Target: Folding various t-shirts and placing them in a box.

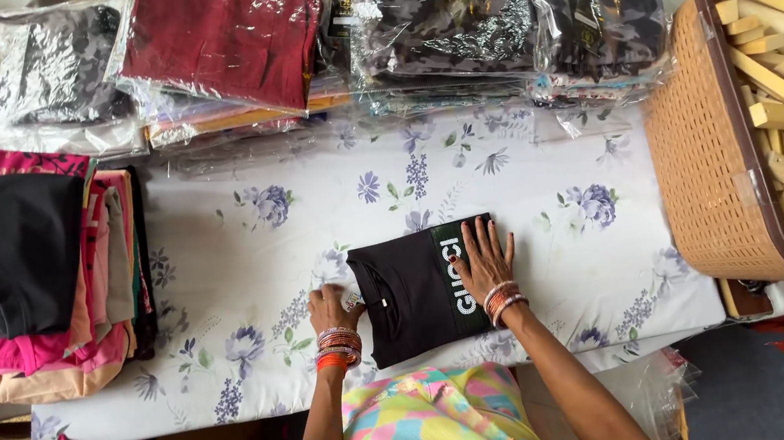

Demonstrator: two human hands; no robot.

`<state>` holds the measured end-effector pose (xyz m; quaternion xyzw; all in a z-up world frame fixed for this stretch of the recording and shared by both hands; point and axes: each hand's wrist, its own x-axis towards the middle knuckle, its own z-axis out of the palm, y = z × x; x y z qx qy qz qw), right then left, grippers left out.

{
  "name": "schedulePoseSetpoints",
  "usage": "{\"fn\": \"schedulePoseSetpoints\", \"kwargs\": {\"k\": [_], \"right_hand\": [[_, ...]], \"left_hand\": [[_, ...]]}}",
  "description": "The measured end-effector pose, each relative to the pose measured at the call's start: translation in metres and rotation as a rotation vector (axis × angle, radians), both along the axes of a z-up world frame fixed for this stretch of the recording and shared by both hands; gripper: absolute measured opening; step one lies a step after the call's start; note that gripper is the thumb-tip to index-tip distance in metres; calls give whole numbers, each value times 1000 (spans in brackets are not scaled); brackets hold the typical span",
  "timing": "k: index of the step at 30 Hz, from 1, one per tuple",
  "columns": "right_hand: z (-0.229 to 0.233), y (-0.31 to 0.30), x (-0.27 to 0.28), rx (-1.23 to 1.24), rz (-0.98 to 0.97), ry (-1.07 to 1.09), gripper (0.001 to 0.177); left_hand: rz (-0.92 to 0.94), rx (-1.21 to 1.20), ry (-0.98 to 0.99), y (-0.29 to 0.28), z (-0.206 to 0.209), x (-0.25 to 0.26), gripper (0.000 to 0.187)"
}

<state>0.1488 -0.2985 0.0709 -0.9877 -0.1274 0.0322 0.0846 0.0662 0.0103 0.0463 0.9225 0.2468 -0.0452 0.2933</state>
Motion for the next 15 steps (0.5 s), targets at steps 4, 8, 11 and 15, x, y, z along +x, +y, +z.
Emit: {"fn": "schedulePoseSetpoints", "kwargs": {"k": [4, 8, 11, 15], "right_hand": [[10, 5, -33, 152, 13, -120, 76], [-5, -1, -57, 85, 103, -109, 73], [-11, -3, -58, 56, 97, -77, 72], [-6, -5, -65, 68, 92, -66, 75]], "left_hand": [[9, -8, 111, -13, 30, 1, 67], [-203, 183, 82, -9, 25, -3, 55], [-341, 281, 40, -2, 23, -4, 54], [-494, 307, -12, 10, 16, -3, 57]]}}
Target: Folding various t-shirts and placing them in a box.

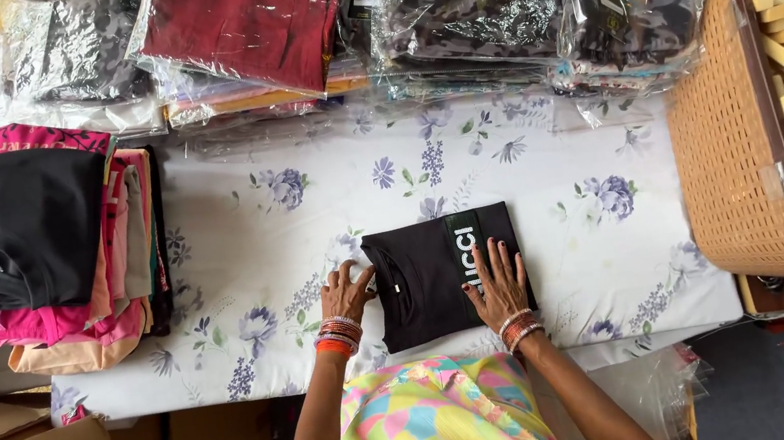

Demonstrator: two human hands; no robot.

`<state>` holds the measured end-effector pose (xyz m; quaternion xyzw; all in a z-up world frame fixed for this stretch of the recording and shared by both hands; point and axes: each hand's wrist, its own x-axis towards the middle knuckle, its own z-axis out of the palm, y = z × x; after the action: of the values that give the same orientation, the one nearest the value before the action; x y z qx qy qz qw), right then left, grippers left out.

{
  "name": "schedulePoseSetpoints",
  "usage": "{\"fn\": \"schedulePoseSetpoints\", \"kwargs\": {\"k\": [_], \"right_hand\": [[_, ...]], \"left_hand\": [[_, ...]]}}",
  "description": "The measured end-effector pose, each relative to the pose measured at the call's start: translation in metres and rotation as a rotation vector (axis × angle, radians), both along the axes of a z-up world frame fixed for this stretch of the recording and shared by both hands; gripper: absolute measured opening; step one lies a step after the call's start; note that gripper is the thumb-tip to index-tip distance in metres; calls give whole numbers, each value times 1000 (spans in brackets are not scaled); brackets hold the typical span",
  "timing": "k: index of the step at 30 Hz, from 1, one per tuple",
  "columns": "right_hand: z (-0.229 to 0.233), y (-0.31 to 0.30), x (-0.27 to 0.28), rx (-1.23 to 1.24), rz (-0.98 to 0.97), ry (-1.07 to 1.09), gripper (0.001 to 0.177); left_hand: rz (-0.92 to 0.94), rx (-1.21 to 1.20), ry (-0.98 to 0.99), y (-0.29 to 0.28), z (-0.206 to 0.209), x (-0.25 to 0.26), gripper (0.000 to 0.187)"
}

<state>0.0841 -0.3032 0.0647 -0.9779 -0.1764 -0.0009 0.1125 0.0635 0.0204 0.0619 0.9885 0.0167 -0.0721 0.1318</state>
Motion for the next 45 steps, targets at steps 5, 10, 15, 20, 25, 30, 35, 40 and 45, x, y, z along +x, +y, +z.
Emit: {"fn": "schedulePoseSetpoints", "kwargs": {"k": [5, 10, 15, 20, 25, 30, 35, 40, 45], "right_hand": [[3, -20, -20, 41, -37, -46, 77], [-1, -24, -26, -20, -44, -20, 75], [-10, -32, -24, 67, -37, -5, 73], [-1, -33, -22, 236, -112, 73, 73], [10, -1, -11, 317, 11, -95, 74], [-1, 34, -9, 47, 335, -22, 74], [-3, 35, -8, -9, 382, 19, 70], [11, 21, -6, 140, 359, 66, 69], [0, -24, -2, 429, -253, -222, 62]], "left_hand": [[54, -72, 89, 11, -14, 8, 58], [184, -484, 86, 5, -15, 2, 56], [190, -1159, 233, -80, 50, 18, 69], [380, -1109, 25, -96, 38, 11, 51], [468, -497, -246, -83, 6, -12, 57], [119, -76, 31, -93, 19, -31, 72], [151, -65, 79, -90, 17, -35, 71], [230, -131, 168, -93, 32, -33, 66], [128, -479, -284, -101, 66, -38, 50]]}}
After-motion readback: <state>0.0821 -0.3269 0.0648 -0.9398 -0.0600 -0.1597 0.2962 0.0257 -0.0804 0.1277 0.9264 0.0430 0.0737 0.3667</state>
